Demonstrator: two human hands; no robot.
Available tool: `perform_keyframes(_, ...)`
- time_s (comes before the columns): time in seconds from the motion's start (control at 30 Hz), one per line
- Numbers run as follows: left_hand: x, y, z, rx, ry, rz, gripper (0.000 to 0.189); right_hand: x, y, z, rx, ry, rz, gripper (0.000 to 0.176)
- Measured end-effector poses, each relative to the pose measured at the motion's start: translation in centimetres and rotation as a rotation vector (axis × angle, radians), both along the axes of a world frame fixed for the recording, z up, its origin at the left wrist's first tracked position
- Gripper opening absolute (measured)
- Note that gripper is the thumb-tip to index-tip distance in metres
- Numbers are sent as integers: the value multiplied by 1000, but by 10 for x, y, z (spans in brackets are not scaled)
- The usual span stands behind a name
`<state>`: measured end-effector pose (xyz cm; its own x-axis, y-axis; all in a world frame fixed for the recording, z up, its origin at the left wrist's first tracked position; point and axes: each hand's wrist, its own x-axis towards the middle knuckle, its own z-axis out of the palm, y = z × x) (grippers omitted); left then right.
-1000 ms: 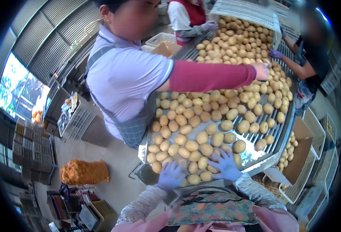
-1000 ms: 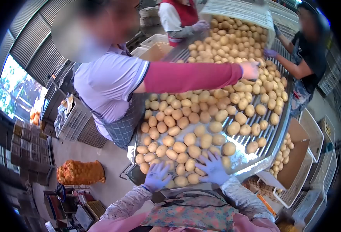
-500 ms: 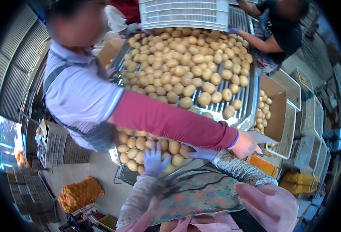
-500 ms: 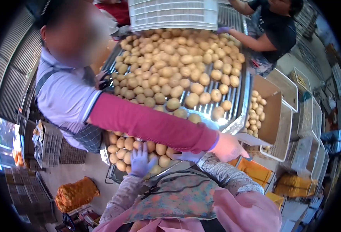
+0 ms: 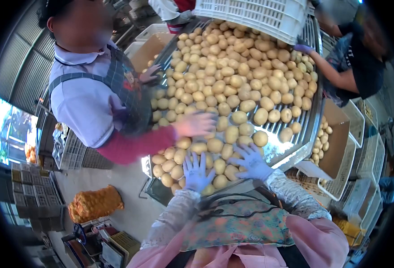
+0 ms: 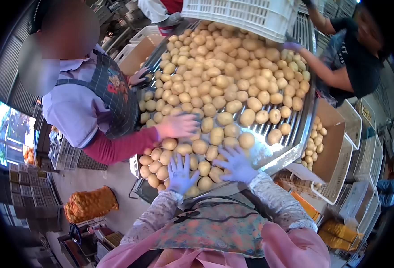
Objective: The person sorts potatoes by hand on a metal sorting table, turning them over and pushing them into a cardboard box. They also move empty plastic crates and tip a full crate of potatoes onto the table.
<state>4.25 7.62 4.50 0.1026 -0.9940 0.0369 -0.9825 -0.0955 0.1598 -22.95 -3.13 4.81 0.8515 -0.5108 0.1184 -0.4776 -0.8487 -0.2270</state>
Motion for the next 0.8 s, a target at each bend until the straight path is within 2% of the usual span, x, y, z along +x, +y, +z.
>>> perform_keyframes(0.03, 7, 17, 8, -20, 61, -102, 84, -3, -1, 5, 1, -3, 21, 80)
perform_keyframes(0.1, 27, 45, 19, 58, 46, -92, 82, -9, -6, 15, 6, -101, 17, 76)
perform_keyframes(0.17, 48, 65, 24, 123, 121, -152, 73, -1, 0, 1, 0, -84, 59, 77)
perform_keyframes(0.2, 53, 68, 31, 61, 145, -149, 60, 7, 4, -3, 32, -86, 79, 78)
perform_keyframes(0.23, 60, 68, 31, 69, 141, -139, 60, 16, 8, -4, 67, -87, 98, 79)
perform_keyframes(0.3, 70, 60, 27, -64, 229, -93, 48, 34, 11, -11, 118, -187, 129, 80)
perform_keyframes(0.33, 73, 43, 34, -192, 82, -123, 39, 42, 12, -7, 98, -173, 116, 78)
perform_keyframes(0.37, 73, 26, 35, -190, 83, -117, 39, 48, 14, -4, 76, -158, 100, 76)
perform_keyframes(0.43, 72, 1, 25, 57, 58, 28, 42, 53, 16, -5, 71, -141, 97, 74)
perform_keyframes(0.47, 72, 3, 19, 50, 67, 13, 42, 53, 15, -5, 55, -122, 83, 72)
perform_keyframes(0.57, 83, 10, -29, 212, -140, -193, 74, 38, 21, -20, 68, -178, 59, 68)
perform_keyframes(0.6, 103, 16, -83, -29, -72, -274, 83, 29, 21, -18, 32, -162, -14, 68)
perform_keyframes(0.63, 107, 13, -69, 365, 9, -198, 86, 21, 25, -17, 73, -157, -2, 67)
perform_keyframes(0.67, 103, 8, -33, 375, 212, -130, 91, 14, 27, -16, 118, -155, 22, 66)
perform_keyframes(0.7, 94, 1, -16, 367, 211, -174, 91, 6, 29, -16, 104, -150, -20, 66)
perform_keyframes(0.77, 86, -10, 1, 375, 315, 26, 92, -1, 31, -16, 100, -312, -86, 63)
perform_keyframes(0.8, 87, -16, -1, 368, 313, 3, 92, -5, 30, -9, 117, -421, -98, 57)
